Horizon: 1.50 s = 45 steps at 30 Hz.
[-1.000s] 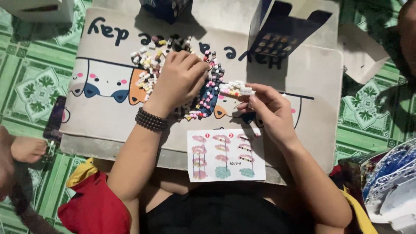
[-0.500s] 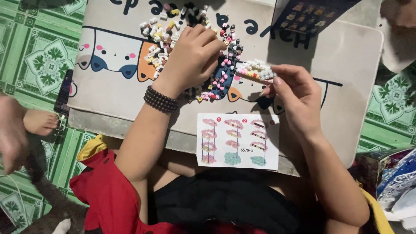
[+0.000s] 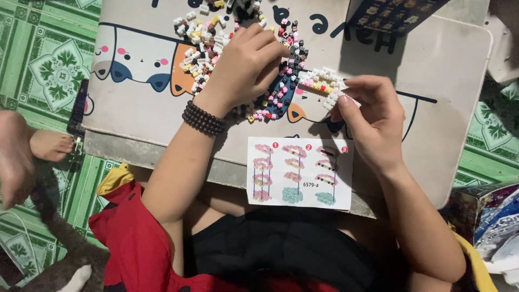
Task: The person assembles a small figure by interlocking plastic toy blocks according to a printed instruction sheet.
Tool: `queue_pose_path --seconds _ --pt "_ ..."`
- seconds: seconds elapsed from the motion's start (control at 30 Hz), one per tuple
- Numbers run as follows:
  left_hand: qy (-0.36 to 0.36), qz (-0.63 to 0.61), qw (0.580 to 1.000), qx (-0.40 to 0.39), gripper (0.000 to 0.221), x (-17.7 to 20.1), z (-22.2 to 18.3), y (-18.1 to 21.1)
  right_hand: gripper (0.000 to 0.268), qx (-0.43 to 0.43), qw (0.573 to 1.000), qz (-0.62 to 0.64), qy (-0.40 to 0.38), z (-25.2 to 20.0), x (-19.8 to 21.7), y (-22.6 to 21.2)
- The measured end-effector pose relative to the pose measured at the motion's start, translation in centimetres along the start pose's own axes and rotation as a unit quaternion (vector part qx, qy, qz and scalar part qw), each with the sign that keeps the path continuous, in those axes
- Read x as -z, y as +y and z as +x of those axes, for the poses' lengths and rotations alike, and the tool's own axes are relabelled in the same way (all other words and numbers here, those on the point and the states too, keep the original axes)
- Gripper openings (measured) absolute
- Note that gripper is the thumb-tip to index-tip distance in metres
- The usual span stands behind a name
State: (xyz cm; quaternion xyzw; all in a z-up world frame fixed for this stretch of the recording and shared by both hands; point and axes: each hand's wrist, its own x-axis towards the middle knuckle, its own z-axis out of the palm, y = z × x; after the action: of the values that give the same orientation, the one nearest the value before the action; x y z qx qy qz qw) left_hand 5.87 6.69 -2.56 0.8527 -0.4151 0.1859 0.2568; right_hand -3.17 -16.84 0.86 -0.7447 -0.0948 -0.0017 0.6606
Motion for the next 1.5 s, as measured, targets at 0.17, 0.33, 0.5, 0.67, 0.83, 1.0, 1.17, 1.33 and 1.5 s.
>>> queue_pose_path --seconds 0.17,0.33,0.5,0.67,0.83,1.0,1.17,1.33,1.5 --pt "-0.006 0.003 1.000 -0.004 0.013 0.0 0.0 0.1 0.009 0.011 1.000 -0.020 -0.004 0.0 0.1 0.0" --pt "0.006 0.003 1.000 -0.021 0.011 0.2 0.3 0.5 0.009 0.034 0.999 -0.040 -0.008 0.0 0.0 0.2" --pt "0.004 -0.001 1.000 -0.023 0.010 0.4 0.4 0.6 0.011 0.016 0.999 -0.036 -0.016 0.0 0.0 0.2" --pt "0.009 -0.024 0.999 -0.038 0.013 0.7 0.6 1.1 0.014 -0.001 0.999 -0.042 -0.024 0.1 0.0 -0.4" --pt "0.011 -0.025 0.998 -0.058 0.017 0.7 0.6 1.3 0.015 -0.012 0.999 -0.036 -0.023 0.0 0.0 -0.4" --pt "0.012 -0.012 0.998 -0.064 0.017 0.5 0.6 1.2 0.014 0.003 1.000 -0.023 -0.005 -0.1 0.0 0.1" --pt "0.007 -0.008 0.998 -0.064 0.015 0.4 0.5 1.0 0.011 0.002 0.999 -0.044 -0.002 -0.1 0.2 0.1" --pt "0.003 -0.004 0.999 -0.053 0.014 0.4 0.3 0.9 0.011 0.005 0.996 -0.088 -0.002 -0.2 0.1 -0.3" --pt "-0.013 -0.013 0.999 -0.028 0.008 0.2 0.0 0.6 0.010 -0.008 0.998 -0.057 -0.002 -0.2 0.2 -0.2"
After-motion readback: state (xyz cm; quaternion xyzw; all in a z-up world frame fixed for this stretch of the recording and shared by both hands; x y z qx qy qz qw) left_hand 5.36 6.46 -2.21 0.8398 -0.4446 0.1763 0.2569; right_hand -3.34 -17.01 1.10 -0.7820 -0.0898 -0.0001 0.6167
